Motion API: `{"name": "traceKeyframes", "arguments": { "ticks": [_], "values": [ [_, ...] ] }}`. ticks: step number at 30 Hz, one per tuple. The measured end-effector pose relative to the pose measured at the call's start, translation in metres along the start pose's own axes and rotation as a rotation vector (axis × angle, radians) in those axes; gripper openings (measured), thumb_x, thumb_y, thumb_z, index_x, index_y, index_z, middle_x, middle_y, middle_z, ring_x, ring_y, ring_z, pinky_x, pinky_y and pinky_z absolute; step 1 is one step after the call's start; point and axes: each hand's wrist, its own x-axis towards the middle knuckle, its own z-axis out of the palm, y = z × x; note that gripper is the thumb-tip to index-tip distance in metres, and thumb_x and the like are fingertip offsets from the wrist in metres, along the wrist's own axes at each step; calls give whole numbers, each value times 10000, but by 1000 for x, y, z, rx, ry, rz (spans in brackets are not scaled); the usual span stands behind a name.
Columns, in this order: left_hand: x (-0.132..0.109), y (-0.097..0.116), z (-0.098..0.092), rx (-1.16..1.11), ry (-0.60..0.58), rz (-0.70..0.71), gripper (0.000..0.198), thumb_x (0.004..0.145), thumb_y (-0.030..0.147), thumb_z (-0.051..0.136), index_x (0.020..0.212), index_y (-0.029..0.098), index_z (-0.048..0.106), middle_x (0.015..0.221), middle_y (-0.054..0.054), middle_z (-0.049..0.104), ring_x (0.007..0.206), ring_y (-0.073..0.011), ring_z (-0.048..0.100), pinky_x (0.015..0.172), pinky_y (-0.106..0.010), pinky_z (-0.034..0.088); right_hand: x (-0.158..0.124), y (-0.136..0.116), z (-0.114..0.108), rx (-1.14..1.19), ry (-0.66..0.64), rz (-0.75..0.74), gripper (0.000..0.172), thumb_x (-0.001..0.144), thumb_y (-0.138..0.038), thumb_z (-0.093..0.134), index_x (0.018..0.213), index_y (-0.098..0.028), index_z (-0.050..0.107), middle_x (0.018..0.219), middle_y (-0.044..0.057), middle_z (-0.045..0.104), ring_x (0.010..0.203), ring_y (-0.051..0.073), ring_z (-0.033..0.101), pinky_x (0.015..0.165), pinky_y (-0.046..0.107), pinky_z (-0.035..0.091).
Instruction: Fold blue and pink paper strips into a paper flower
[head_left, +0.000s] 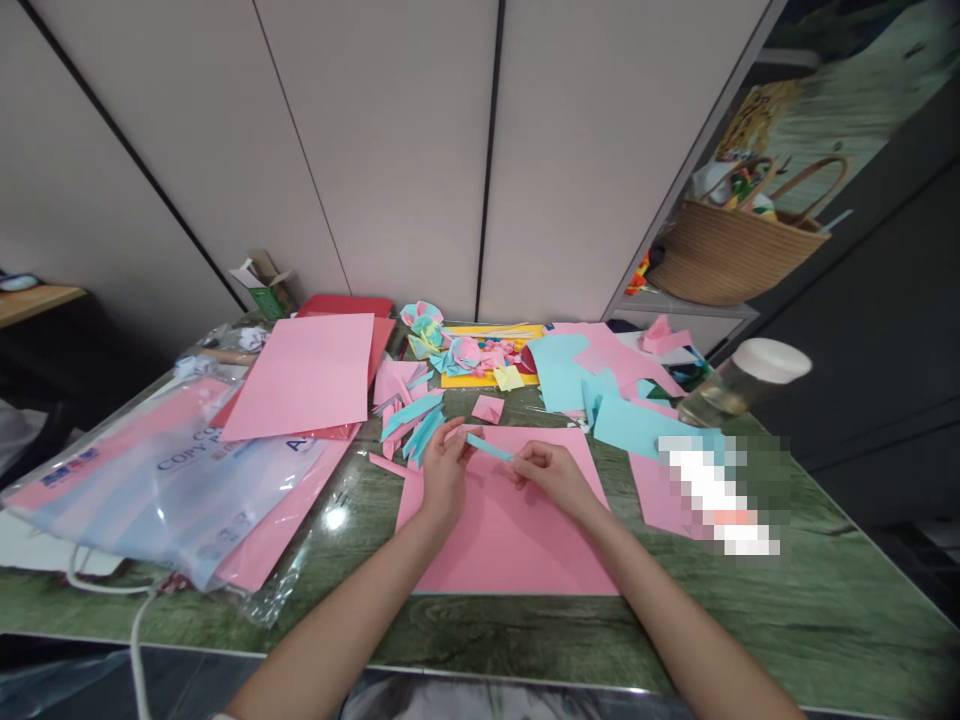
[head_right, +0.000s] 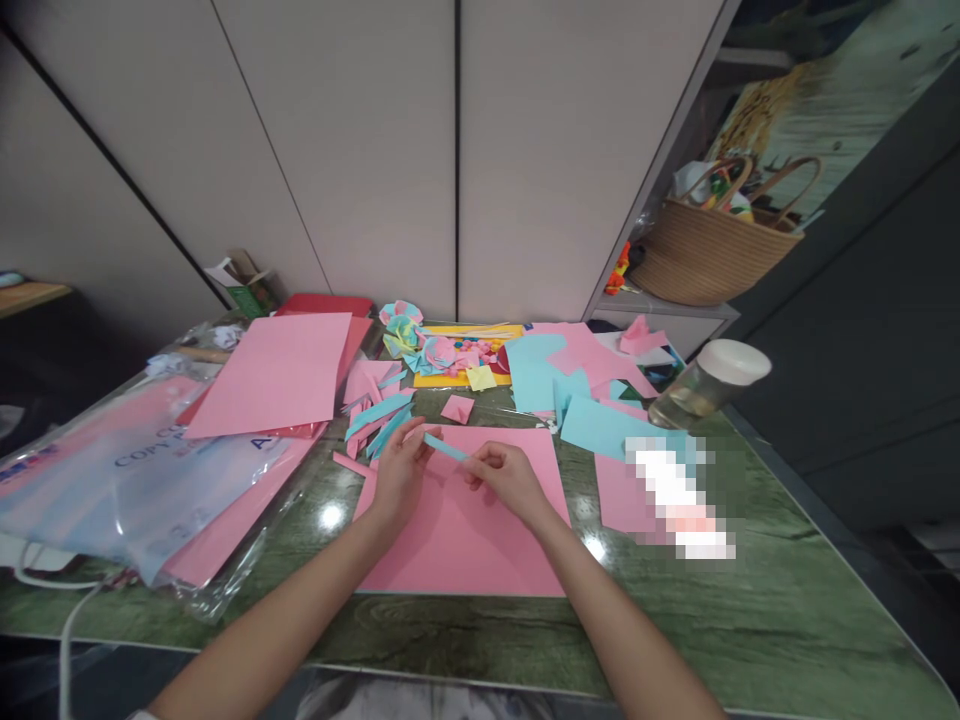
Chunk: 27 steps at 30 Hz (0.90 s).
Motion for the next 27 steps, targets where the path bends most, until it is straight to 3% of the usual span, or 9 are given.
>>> {"name": "traceKeyframes", "arguments": {
  "ticks": [4, 6, 13, 20, 27],
  "values": [
    [0, -6, -1, -16, -178, -204, 254, 677, 332, 612, 815, 124, 567, 814, -75, 626, 788, -154, 587, 771, -295, 417, 0, 5, 2, -12, 63, 25, 236, 712, -381, 534, 670, -149, 528, 605, 22, 598, 531, 117, 546, 439, 208, 402],
    [-2, -8, -1, 32, -240, -234, 231, 665, 326, 625, 730, 108, 587, 732, -60, 615, 726, -143, 575, 729, -278, 414, -1, 6, 3, -25, 44, 8, 230, 720, -381, 522, 696, -152, 534, 619, 16, 585, 552, 120, 542, 457, 214, 406],
    [-11, -4, 4, 229, -235, -116, 220, 638, 332, 641, 605, 134, 553, 576, 19, 544, 539, -78, 477, 548, -210, 351, -4, 1, 7, -178, 44, -79, 216, 724, -347, 528, 629, -153, 537, 586, -12, 520, 542, 98, 461, 497, 214, 370],
    [-10, -3, 5, 83, -184, -81, 226, 681, 338, 604, 657, 154, 475, 653, 14, 558, 649, -109, 553, 638, -238, 422, -6, 3, 7, -129, 37, -39, 223, 725, -356, 536, 620, -162, 503, 545, -28, 500, 500, 93, 456, 472, 206, 358],
    [-7, 0, 6, 44, -234, -137, 217, 686, 330, 603, 705, 145, 490, 738, -42, 625, 704, -145, 592, 675, -277, 442, -6, 6, 12, -117, 34, -71, 239, 719, -368, 553, 609, -163, 500, 544, -33, 504, 503, 89, 451, 480, 205, 346]
  ]
}}
